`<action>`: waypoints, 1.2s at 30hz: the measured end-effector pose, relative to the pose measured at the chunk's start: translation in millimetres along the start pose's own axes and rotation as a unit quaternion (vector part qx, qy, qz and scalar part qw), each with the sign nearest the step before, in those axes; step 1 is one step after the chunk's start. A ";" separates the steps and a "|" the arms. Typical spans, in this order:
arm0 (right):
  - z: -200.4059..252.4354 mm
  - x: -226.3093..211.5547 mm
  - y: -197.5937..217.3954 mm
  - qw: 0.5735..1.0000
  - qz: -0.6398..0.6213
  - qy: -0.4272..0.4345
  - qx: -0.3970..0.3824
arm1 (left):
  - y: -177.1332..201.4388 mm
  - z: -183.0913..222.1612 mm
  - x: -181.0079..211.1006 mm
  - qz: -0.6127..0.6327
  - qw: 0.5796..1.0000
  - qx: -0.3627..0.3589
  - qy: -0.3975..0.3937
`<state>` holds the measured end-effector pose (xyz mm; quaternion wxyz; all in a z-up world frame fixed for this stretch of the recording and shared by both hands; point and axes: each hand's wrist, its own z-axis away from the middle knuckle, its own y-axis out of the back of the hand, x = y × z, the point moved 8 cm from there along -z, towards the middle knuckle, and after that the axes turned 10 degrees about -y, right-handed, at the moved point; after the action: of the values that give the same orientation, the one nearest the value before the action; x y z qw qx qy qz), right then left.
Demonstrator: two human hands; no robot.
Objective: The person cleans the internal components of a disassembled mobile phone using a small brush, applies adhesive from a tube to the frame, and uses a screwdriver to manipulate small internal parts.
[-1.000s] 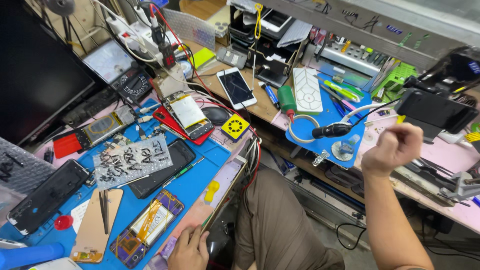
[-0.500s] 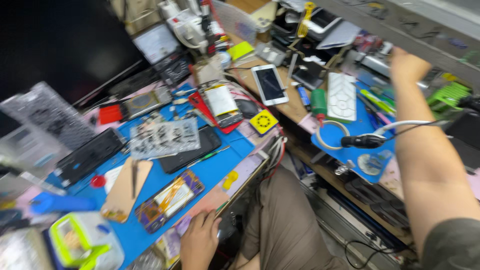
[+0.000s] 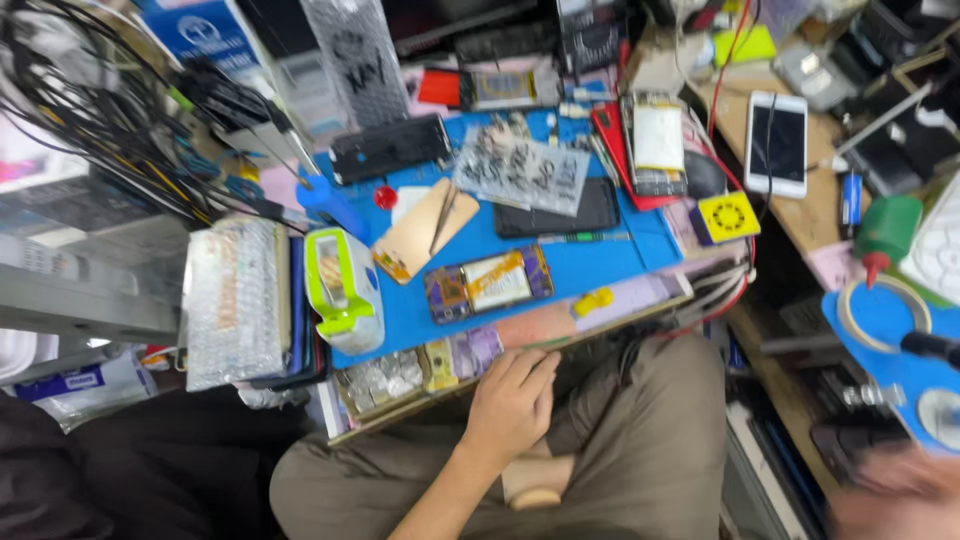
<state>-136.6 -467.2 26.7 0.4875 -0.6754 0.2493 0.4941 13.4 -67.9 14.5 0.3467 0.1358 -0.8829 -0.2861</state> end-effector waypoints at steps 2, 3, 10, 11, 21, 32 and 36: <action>52.8 69.9 -29.1 0.954 -0.054 -0.270 -0.118 | 0.9 -3.7 15.3 0.122 0.992 0.011 0.042; 74.2 96.0 -46.3 0.917 -0.071 -0.362 -0.155 | -0.8 -6.8 21.4 0.199 0.977 0.009 0.069; 131.7 105.5 -161.4 0.833 -0.146 -0.433 -0.313 | 30.2 -19.9 49.3 0.338 0.924 0.065 0.164; 137.6 101.6 -169.5 0.826 -0.150 -0.438 -0.322 | 35.0 -19.6 51.1 0.328 0.928 0.068 0.162; 160.9 89.0 -186.9 0.846 -0.122 -0.346 -0.386 | 53.4 -22.4 56.3 0.312 0.934 0.105 0.137; 179.8 115.8 -187.2 0.837 -0.068 -0.380 -0.388 | 62.8 -28.1 55.2 -0.023 0.996 0.079 -0.029; 188.3 101.6 -202.6 0.857 -0.053 -0.247 -0.449 | 51.8 -22.4 37.9 -0.005 0.997 0.071 0.020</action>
<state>-11.3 -201.0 10.8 0.2021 -0.6888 -0.1644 0.6766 -0.7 -52.3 79.2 0.3524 0.1700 -0.8933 -0.2211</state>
